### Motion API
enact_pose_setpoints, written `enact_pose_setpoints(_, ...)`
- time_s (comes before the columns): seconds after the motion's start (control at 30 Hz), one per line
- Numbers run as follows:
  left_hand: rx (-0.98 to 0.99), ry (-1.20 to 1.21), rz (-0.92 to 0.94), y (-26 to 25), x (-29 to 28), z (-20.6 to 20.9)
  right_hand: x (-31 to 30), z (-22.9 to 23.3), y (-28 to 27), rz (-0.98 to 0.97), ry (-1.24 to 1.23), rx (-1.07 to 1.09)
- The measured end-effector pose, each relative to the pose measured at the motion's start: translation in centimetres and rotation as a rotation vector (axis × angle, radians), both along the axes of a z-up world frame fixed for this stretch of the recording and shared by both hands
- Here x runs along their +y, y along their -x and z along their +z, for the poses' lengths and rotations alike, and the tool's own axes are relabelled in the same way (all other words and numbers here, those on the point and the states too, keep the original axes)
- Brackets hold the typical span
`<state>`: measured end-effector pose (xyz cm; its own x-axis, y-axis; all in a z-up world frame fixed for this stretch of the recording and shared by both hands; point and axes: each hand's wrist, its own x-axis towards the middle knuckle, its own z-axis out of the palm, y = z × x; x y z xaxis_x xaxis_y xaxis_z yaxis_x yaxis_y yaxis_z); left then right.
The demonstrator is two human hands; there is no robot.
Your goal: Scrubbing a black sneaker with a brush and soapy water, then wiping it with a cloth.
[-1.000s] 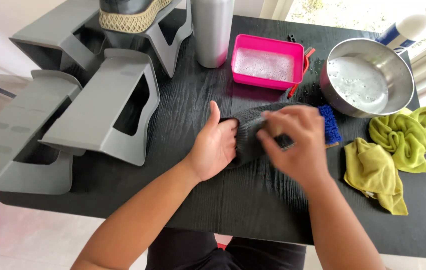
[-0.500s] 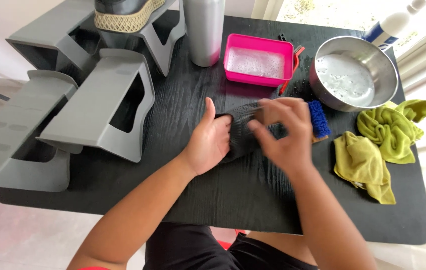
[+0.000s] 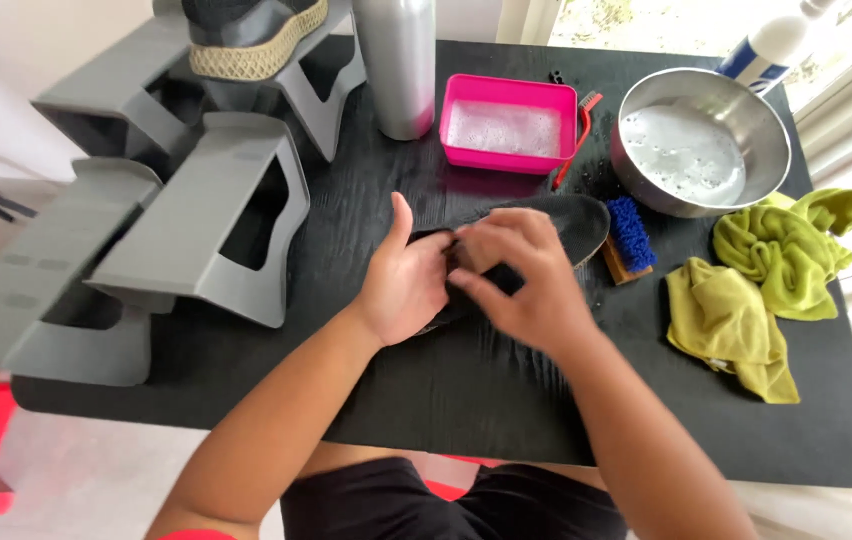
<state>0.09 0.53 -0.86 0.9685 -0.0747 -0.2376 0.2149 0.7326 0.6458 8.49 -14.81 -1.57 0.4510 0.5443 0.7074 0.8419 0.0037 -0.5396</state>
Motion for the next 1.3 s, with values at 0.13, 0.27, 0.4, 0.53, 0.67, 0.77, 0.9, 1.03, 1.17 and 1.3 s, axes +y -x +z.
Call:
enact_pose_setpoints(0.13, 0.075, 0.054, 0.022, 0.1, -0.6, 2.3, -2.0, 0.6, -2.0, -0.153, 0.091, -0.044)
enact_pose_setpoints(0.27, 0.091, 0.052, 0.013, 0.3, -0.7, 1.2, -1.9, 1.0, 0.0, -0.038, 0.000, 0.086)
enact_pose_setpoints(0.4, 0.045, 0.032, -0.038, -1.0, 0.4, -3.8, -0.4, -0.2, 0.0, 0.035, 0.040, 0.122)
enact_pose_setpoints(0.53, 0.043, 0.079, -0.044, 0.1, -0.9, 1.7, -1.9, 0.0, -1.5, -0.164, 0.113, 0.051)
enact_pose_setpoints(0.67, 0.112, 0.072, -0.060, -0.6, -0.4, 0.4, -1.3, 0.8, 0.1, -0.032, 0.074, 0.125)
enact_pose_setpoints(0.77, 0.171, 0.061, -0.084, -1.6, -0.3, 0.5, -1.1, 0.5, -0.7, 0.007, 0.114, 0.152)
enact_pose_setpoints(0.9, 0.289, 0.026, -0.136, -2.7, -0.7, 3.3, -2.9, 0.6, -3.8, -0.061, 0.123, 0.093)
enact_pose_setpoints(1.03, 0.277, 0.083, -0.047, -3.4, -1.0, 2.2, -2.7, 1.0, -3.5, -0.006, 0.020, 0.123)
enact_pose_setpoints(1.17, 0.306, 0.176, 0.012, -3.1, -1.0, 1.1, -2.5, 0.5, -2.8, 0.073, 0.032, 0.017)
enact_pose_setpoints(1.3, 0.265, 0.266, 0.040, -3.0, -0.9, 0.9, -2.8, 0.0, -4.8, -0.120, 0.109, -0.140)
